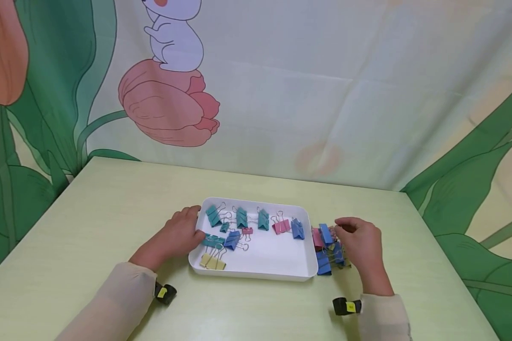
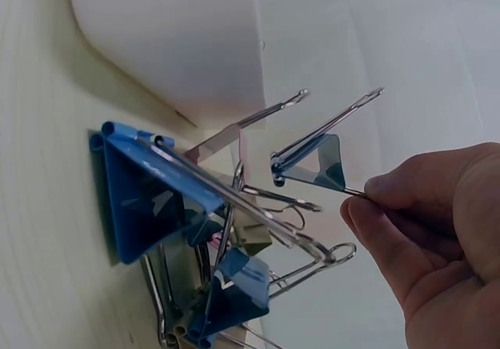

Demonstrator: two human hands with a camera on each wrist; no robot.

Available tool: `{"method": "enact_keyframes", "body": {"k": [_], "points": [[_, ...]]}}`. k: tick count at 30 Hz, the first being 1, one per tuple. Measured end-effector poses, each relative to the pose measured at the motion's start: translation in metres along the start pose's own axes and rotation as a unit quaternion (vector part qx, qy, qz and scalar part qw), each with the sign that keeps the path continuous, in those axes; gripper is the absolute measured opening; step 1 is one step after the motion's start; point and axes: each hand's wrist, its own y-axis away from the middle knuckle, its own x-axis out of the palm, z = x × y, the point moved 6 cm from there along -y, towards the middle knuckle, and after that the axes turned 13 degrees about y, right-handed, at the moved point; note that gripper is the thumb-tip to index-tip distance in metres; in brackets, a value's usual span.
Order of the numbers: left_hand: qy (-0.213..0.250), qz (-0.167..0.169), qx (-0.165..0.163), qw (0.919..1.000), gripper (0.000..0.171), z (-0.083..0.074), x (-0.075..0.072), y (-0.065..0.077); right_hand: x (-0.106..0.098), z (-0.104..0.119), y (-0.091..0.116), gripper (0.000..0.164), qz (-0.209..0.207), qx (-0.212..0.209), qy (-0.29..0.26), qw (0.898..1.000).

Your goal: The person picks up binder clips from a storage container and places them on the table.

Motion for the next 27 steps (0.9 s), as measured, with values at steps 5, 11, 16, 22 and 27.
{"method": "enact_keyframes", "body": {"k": [5, 11, 16, 22, 27], "points": [[0.002, 0.002, -0.002, 1.0, 0.067, 0.0, 0.0, 0.0, 0.001, -0.004, -0.002, 0.026, 0.0, 0.003, 0.01, 1.0], [0.0, 0.003, -0.004, 1.0, 0.067, 0.001, 0.001, 0.001, 0.001, -0.008, -0.003, 0.025, 0.006, 0.003, 0.019, 1.0], [0.002, 0.003, -0.004, 1.0, 0.067, 0.001, 0.001, 0.001, 0.001, -0.01, -0.003, 0.024, 0.005, -0.008, 0.031, 0.999], [0.003, 0.001, -0.001, 1.0, 0.067, 0.0, 0.0, 0.001, -0.006, -0.012, -0.003, 0.024, -0.011, -0.021, 0.039, 0.999], [0.003, 0.004, -0.006, 1.0, 0.068, 0.001, 0.0, -0.001, -0.01, -0.013, -0.003, 0.024, -0.022, -0.03, 0.038, 0.999]]}}
